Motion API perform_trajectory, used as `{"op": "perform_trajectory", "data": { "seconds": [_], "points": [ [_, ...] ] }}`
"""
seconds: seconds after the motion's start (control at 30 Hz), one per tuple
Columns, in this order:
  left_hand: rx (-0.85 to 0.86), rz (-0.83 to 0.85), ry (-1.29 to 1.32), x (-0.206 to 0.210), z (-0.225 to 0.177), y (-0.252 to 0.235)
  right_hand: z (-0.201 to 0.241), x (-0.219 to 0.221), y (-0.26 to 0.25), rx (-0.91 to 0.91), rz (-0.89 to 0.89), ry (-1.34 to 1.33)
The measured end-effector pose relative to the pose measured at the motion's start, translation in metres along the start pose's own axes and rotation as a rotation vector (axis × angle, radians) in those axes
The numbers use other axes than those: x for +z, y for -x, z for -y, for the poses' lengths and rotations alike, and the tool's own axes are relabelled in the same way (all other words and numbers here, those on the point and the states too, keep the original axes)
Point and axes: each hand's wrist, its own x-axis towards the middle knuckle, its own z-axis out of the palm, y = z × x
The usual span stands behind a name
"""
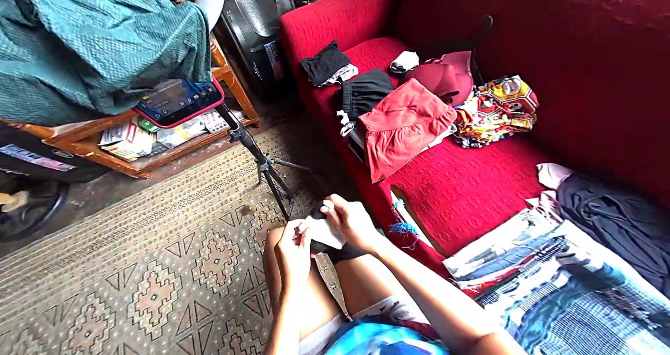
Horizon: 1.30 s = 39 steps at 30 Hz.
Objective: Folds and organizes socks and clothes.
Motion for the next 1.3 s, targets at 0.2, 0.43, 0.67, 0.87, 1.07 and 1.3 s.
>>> {"op": "perform_trajectory", "data": {
  "seconds": [0.2, 0.43, 0.67, 0.87, 1.07, 1.3],
  "points": [
    [-0.021, 0.074, -0.007, -0.069, 0.029, 0.024, -0.050, -0.147, 0.006, 0.138, 0.061, -0.075],
    [-0.157, -0.053, -0.031, -0.136, 0.060, 0.052, -0.152, -0.267, 0.001, 0.486, -0.163, 0.290],
    [-0.138, -0.064, 0.004, -0.123, 0.053, 0.058, -0.234, -0.152, 0.024, 0.630, -0.353, 0.656],
    [-0.100, 0.037, 0.043, -0.103, 0.046, 0.054, -0.233, -0.145, 0.022, 0.600, -0.355, 0.760],
    [-0.080, 0.028, 0.071, -0.104, 0.051, 0.054, -0.232, -0.143, 0.034, 0.512, -0.359, 0.661],
    [-0.110, -0.036, 0.077, -0.122, 0.053, 0.059, -0.222, -0.164, 0.000, 0.437, -0.639, 0.681]
  ]
}}
